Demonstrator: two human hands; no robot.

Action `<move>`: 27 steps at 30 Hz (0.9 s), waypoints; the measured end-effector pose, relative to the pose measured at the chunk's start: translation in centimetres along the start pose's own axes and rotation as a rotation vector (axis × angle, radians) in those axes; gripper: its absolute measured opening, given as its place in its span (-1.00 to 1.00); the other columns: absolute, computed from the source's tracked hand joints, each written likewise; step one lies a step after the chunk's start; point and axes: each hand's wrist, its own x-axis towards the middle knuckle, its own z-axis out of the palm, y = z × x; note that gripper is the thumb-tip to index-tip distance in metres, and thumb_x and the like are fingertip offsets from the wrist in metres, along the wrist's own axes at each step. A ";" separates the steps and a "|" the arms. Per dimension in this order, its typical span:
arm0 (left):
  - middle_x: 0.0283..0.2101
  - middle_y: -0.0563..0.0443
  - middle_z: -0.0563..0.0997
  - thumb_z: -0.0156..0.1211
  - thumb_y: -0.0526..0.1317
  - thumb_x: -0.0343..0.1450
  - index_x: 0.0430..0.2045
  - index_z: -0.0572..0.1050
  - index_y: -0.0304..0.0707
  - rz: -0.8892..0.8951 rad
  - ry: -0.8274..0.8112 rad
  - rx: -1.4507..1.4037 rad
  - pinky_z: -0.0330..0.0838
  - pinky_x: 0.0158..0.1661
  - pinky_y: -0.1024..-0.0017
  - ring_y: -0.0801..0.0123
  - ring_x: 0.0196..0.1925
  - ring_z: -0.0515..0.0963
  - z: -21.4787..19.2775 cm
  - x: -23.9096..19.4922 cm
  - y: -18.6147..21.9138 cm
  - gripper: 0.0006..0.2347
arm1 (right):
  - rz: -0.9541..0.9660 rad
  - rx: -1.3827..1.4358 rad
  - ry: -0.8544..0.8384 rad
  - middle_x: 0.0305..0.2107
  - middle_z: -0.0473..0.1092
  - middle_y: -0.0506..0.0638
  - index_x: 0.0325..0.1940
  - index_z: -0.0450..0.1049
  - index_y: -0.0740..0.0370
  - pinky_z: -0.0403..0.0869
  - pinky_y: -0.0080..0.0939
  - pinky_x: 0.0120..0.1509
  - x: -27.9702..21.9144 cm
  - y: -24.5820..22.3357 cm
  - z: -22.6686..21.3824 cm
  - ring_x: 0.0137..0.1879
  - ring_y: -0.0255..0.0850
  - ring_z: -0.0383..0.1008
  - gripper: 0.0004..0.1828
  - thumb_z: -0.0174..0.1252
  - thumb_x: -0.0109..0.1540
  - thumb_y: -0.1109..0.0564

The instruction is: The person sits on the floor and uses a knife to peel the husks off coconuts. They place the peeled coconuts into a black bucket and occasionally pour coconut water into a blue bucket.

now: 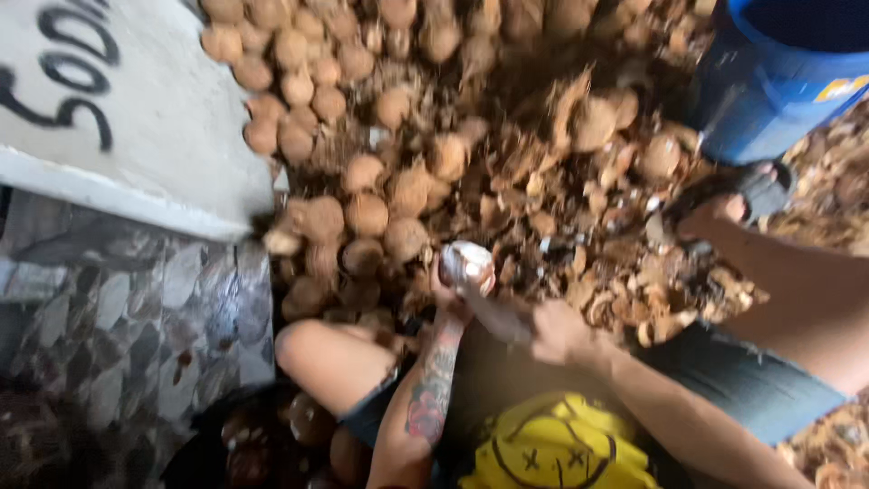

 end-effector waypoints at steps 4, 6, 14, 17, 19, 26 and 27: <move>0.20 -0.19 0.58 0.46 0.21 0.29 0.13 0.49 -0.16 0.028 -0.078 0.104 0.55 0.09 -0.21 -0.09 0.18 0.56 -2.0 3.4 0.1 -0.38 | 0.099 0.039 -0.098 -0.51 0.51 0.39 -0.31 0.60 0.18 0.55 0.34 -0.19 -1.6 4.4 0.6 -0.33 0.37 0.60 -0.68 0.14 0.00 -0.03; 0.21 -0.19 0.58 0.47 0.20 0.29 0.15 0.49 -0.19 0.046 -0.086 0.124 0.56 0.09 -0.20 -0.08 0.20 0.57 -1.4 3.4 0.6 -0.36 | -0.048 -0.149 -0.111 -0.47 0.50 0.41 -0.33 0.65 0.11 0.58 0.29 -0.24 -1.5 3.8 -1.2 -0.37 0.39 0.59 -0.73 0.17 -0.01 0.00; 0.13 -0.17 0.59 0.51 0.24 0.24 0.10 0.54 -0.18 0.032 -0.040 0.239 0.51 0.10 -0.14 -0.03 0.11 0.56 -1.5 3.3 0.4 -0.35 | 0.409 0.131 -0.286 -0.36 0.55 0.26 0.18 0.47 0.07 0.65 0.21 0.01 0.5 0.5 0.7 -0.15 0.18 0.67 -0.42 0.04 0.19 -0.25; 0.24 -0.17 0.54 0.47 0.26 0.26 0.22 0.44 -0.19 0.065 -0.110 0.174 0.48 0.16 -0.17 -0.08 0.24 0.52 -2.2 3.7 0.5 -0.27 | 0.304 0.160 -0.122 -0.42 0.54 0.29 0.00 0.50 0.12 0.61 0.24 -0.08 0.9 0.2 -1.2 -0.21 0.23 0.65 -0.51 0.14 0.13 -0.21; 0.24 -0.13 0.53 0.50 0.29 0.21 0.21 0.44 -0.15 0.056 -0.078 0.199 0.56 0.09 -0.06 -0.04 0.17 0.54 -1.3 5.1 1.0 -0.24 | 0.223 0.169 -0.003 -0.47 0.53 0.32 -0.13 0.53 0.15 0.57 0.27 -0.14 1.0 0.5 -2.6 -0.26 0.27 0.64 -0.56 0.21 0.09 -0.18; 0.11 -0.25 0.48 0.52 0.34 0.17 0.06 0.43 -0.24 0.032 -0.030 0.157 0.60 -0.01 0.13 0.04 0.06 0.52 -3.9 6.6 2.3 -0.23 | 0.405 0.065 -0.226 -0.58 0.55 0.20 -0.29 0.58 0.14 0.59 0.14 -0.22 -0.1 0.7 0.3 -0.37 0.09 0.68 -0.61 0.09 0.12 -0.19; 0.11 -0.25 0.48 0.52 0.34 0.17 0.06 0.43 -0.24 0.031 -0.031 0.165 0.60 -0.01 0.13 0.04 0.06 0.52 -3.7 5.9 1.9 -0.23 | 0.408 0.069 -0.220 -0.58 0.55 0.20 -0.29 0.58 0.14 0.59 0.14 -0.22 -0.4 1.5 0.4 -0.37 0.09 0.68 -0.61 0.09 0.12 -0.19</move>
